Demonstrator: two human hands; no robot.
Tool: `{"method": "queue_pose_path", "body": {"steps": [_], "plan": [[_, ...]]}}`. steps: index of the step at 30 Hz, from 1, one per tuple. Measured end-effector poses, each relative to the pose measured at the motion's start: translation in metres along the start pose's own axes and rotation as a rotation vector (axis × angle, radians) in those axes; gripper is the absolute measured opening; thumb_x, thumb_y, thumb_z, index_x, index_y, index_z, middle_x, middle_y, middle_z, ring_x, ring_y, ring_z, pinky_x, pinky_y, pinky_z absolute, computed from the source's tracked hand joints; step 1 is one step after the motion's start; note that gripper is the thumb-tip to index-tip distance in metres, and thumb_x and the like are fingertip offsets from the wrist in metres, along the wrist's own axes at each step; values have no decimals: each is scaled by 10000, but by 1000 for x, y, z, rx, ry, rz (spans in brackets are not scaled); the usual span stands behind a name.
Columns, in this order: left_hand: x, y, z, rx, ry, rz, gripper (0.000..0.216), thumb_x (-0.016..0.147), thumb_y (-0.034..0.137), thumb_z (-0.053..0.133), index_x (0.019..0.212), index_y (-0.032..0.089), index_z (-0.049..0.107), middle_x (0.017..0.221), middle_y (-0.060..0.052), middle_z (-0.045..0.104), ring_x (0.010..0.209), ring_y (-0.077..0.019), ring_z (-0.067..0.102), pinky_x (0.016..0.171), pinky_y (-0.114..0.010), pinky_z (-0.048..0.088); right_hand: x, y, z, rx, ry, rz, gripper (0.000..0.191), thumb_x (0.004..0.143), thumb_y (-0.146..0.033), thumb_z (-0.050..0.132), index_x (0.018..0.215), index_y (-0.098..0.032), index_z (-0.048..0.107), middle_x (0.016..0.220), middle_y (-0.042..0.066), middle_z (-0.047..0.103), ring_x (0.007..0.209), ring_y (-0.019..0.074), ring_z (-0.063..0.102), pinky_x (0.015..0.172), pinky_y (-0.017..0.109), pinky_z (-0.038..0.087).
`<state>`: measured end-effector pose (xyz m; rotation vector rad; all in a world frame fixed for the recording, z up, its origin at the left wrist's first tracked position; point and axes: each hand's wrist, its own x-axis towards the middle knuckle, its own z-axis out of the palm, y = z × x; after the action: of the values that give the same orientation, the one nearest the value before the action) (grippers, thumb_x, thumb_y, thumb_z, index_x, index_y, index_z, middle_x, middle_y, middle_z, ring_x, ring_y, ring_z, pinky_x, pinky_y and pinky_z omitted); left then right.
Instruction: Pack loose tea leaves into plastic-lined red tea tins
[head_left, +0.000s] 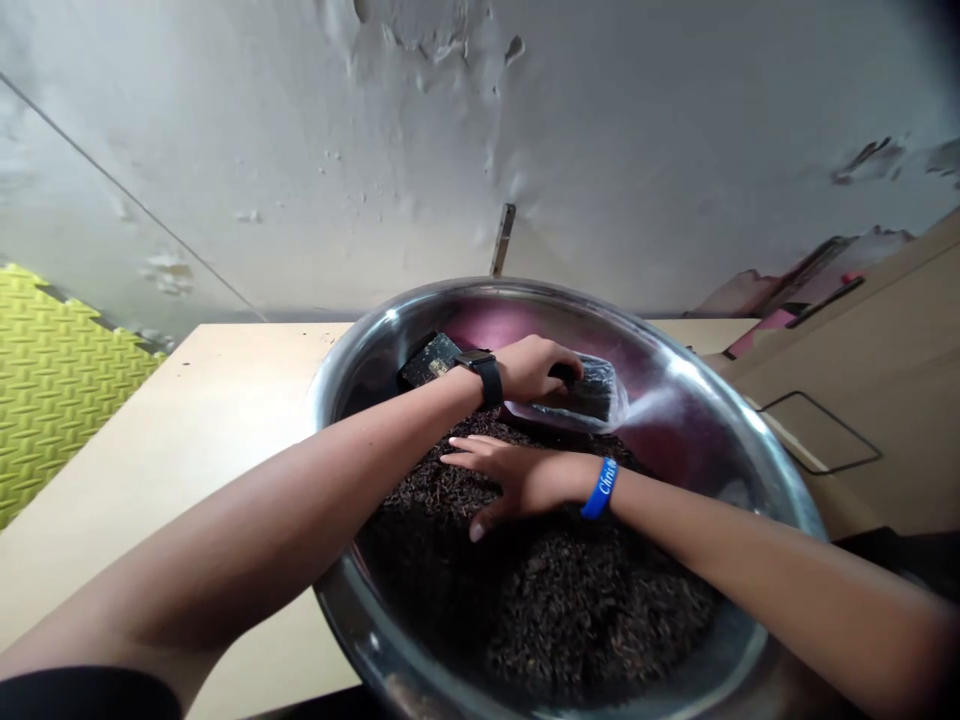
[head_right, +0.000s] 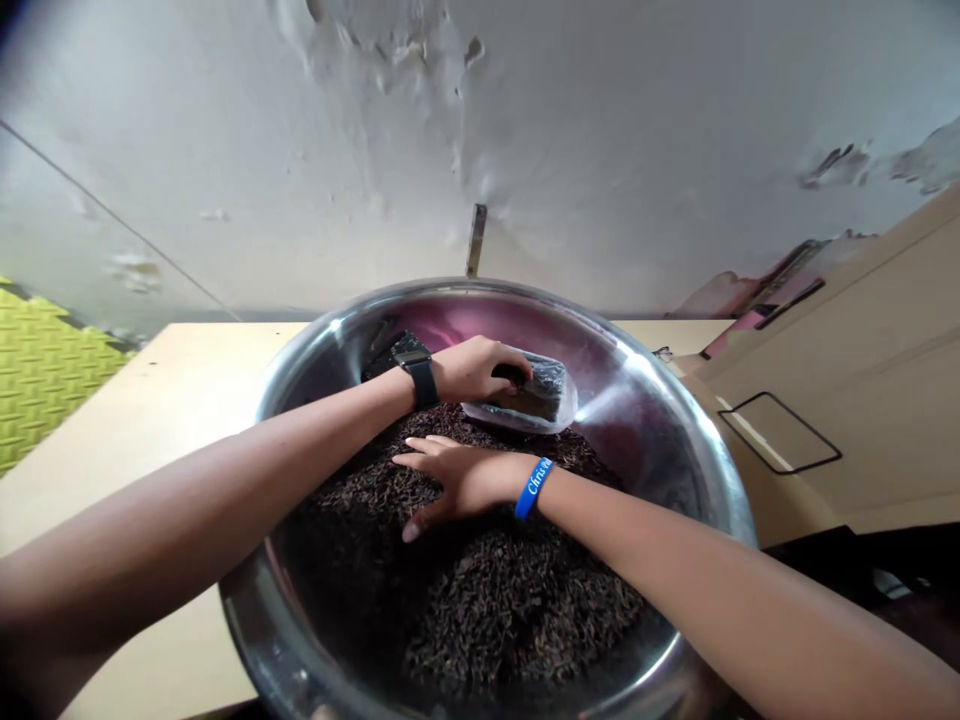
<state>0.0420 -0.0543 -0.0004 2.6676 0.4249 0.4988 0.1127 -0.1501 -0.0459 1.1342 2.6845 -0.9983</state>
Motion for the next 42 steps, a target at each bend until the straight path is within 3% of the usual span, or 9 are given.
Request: {"method": "queue_pose_path", "body": {"steps": [10, 18, 31, 42], "plan": [[2, -4, 1, 2, -28, 43, 282, 699, 160, 566, 973, 184, 628, 948, -29, 642, 852, -139, 562, 777, -235, 401, 11, 30, 5, -118, 98, 100, 861, 705, -684, 386, 1335, -101, 309, 1390, 161, 253, 1273, 303, 213, 1032, 423, 188], [2, -6, 3, 24, -15, 86, 271, 679, 159, 583, 941, 194, 640, 903, -15, 651, 807, -128, 567, 738, -221, 404, 14, 32, 1, -273, 122, 30, 490, 768, -524, 467, 1093, -172, 566, 1143, 103, 523, 1039, 243, 477, 920, 374, 341], [1, 1, -3, 6, -54, 105, 247, 692, 179, 582, 931, 198, 642, 897, -12, 651, 805, -123, 561, 727, -219, 399, 13, 24, -3, -234, -35, 41, 213, 770, -340, 519, 893, -200, 623, 932, 55, 581, 815, 175, 547, 762, 296, 391], [0, 5, -7, 17, -68, 41, 196, 691, 242, 595, 867, 188, 662, 781, -9, 654, 684, -110, 553, 612, -206, 379, 11, 17, -13, -205, -42, -100, 154, 793, -253, 500, 815, -187, 637, 852, 28, 601, 736, 123, 523, 696, 241, 379]]}}
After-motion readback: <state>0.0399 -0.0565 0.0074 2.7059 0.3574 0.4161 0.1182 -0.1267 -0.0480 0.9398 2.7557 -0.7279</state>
